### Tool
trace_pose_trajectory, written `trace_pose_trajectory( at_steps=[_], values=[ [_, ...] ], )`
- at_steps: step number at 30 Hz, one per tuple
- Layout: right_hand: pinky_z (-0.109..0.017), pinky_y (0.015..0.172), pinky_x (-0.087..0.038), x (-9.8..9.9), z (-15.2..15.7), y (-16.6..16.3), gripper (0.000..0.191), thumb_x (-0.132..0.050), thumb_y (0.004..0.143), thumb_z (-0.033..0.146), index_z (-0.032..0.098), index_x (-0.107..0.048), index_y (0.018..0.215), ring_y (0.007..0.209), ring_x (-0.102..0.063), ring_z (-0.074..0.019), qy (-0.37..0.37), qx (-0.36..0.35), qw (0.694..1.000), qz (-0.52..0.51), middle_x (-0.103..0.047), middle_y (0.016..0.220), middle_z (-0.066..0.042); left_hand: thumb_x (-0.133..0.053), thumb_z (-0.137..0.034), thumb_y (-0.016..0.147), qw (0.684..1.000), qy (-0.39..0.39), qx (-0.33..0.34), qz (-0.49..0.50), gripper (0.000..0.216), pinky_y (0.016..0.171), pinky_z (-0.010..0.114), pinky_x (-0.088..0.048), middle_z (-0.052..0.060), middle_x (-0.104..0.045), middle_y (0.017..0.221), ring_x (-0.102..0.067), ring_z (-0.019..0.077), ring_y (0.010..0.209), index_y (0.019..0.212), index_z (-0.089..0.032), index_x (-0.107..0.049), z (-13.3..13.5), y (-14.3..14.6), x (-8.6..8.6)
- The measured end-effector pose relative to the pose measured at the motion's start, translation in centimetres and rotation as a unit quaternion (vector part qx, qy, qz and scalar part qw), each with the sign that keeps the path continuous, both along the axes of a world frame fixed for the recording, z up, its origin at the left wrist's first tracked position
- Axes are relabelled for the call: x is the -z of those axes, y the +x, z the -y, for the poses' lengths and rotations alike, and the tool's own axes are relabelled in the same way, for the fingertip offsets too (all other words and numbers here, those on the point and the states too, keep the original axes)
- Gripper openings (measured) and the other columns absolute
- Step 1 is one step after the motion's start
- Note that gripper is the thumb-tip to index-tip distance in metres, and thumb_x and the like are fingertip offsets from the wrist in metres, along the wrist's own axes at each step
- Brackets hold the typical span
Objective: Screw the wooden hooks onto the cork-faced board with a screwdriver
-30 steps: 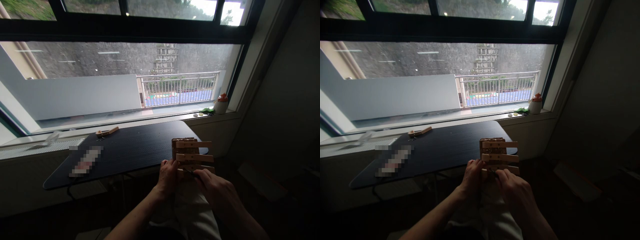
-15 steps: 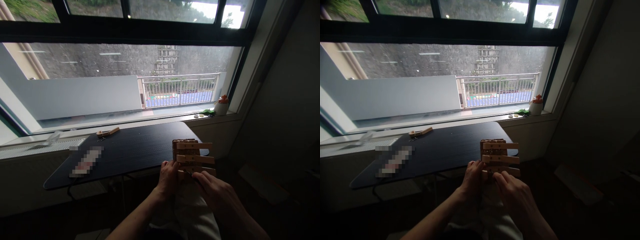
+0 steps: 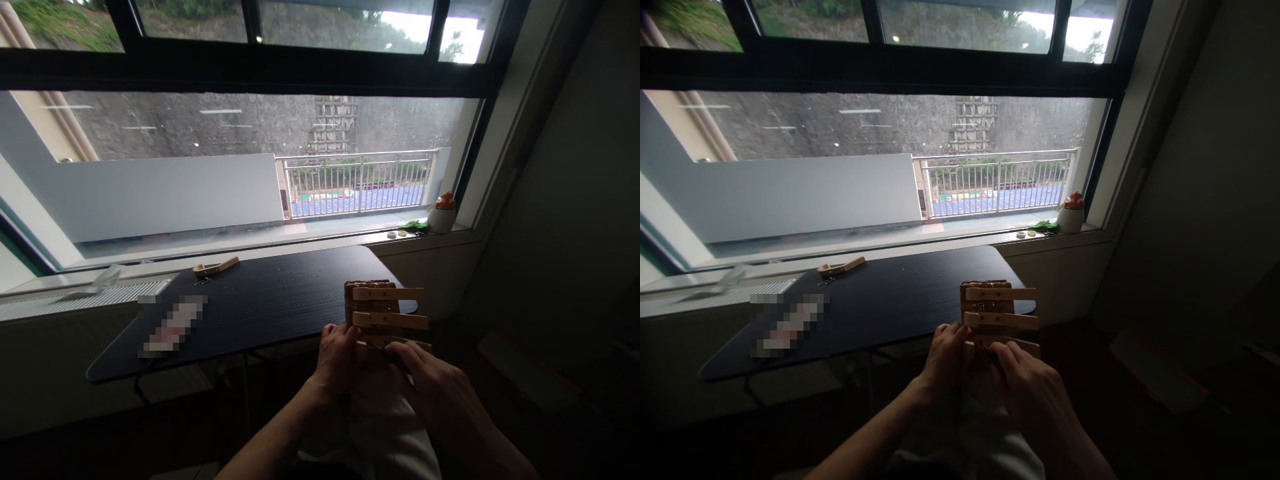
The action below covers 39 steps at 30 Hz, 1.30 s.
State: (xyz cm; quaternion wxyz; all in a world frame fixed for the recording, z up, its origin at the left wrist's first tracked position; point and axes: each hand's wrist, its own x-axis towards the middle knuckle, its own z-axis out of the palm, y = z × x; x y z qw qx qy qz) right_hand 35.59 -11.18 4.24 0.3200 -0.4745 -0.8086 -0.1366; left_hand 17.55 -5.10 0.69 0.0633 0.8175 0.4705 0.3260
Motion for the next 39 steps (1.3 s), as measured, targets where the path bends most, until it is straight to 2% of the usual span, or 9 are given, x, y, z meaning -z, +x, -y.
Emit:
trace_pose_trajectory(
  at_steps=[6, 13, 20, 27, 35, 39],
  values=[
    [-0.018, 0.056, -0.042, 0.25, -0.34, 0.23, 0.023, -0.039, 0.091, 0.026, 0.024, -0.061, 0.099, 0.065, -0.062, -0.0096, 0.015, -0.025, 1.000, 0.008, -0.065, 0.083, -0.003, -0.051, -0.017, 0.077, 1.000, -0.009, -0.009, -0.012, 0.016, 0.084, 0.035, -0.035, 0.004, -0.062, 0.092, -0.055, 0.0195, 0.084, 0.091, -0.021, -0.057, -0.11, 0.07, 0.20],
    [-0.022, 0.059, -0.046, 0.14, -0.52, -0.12, 0.022, -0.037, 0.092, 0.027, 0.019, -0.058, 0.097, 0.068, -0.064, -0.0124, 0.016, 0.005, 0.999, -0.032, -0.068, 0.088, -0.005, -0.049, -0.015, 0.076, 1.000, 0.006, -0.016, -0.015, 0.018, 0.083, 0.035, -0.035, 0.003, -0.061, 0.089, -0.055, 0.0192, 0.082, 0.091, -0.021, -0.057, -0.17, 0.19, 0.48],
    [-0.023, 0.057, -0.046, -0.25, -0.02, -0.15, 0.023, -0.037, 0.089, 0.023, 0.021, -0.053, 0.105, 0.069, -0.065, -0.0128, -0.012, -0.002, 1.000, -0.003, -0.067, 0.094, -0.004, -0.049, -0.017, 0.078, 1.000, -0.003, -0.009, -0.002, 0.014, 0.082, 0.035, -0.035, 0.004, -0.061, 0.089, -0.055, 0.0189, 0.080, 0.089, -0.020, -0.056, -0.04, 0.13, 0.20],
    [-0.022, 0.056, -0.046, 0.29, -0.15, 0.01, 0.022, -0.036, 0.092, 0.025, 0.022, -0.052, 0.107, 0.072, -0.065, -0.0125, -0.004, -0.006, 1.000, 0.012, -0.066, 0.095, -0.004, -0.052, -0.016, 0.075, 1.000, -0.001, -0.006, -0.007, 0.020, 0.083, 0.035, -0.034, 0.004, -0.061, 0.091, -0.054, 0.0189, 0.083, 0.093, -0.021, -0.057, -0.19, 0.08, 0.40],
    [-0.024, 0.061, -0.049, 0.23, -0.28, -0.01, 0.019, -0.039, 0.090, 0.026, 0.020, -0.054, 0.102, 0.076, -0.067, -0.0151, -0.014, 0.018, 0.999, -0.041, -0.068, 0.097, -0.005, -0.050, -0.017, 0.078, 1.000, 0.010, -0.014, -0.004, 0.014, 0.081, 0.034, -0.035, 0.003, -0.061, 0.089, -0.054, 0.0184, 0.079, 0.090, -0.020, -0.057, -0.21, 0.20, 0.72],
    [-0.024, 0.065, -0.050, -0.11, -0.08, -0.17, 0.022, -0.039, 0.090, 0.024, 0.023, -0.051, 0.109, 0.079, -0.066, -0.0142, -0.034, -0.008, 0.998, -0.060, -0.067, 0.099, -0.003, -0.049, -0.014, 0.076, 1.000, 0.017, -0.012, -0.003, 0.017, 0.081, 0.034, -0.035, 0.003, -0.061, 0.089, -0.054, 0.0187, 0.080, 0.090, -0.020, -0.055, -0.20, 0.17, 0.69]
  ],
)
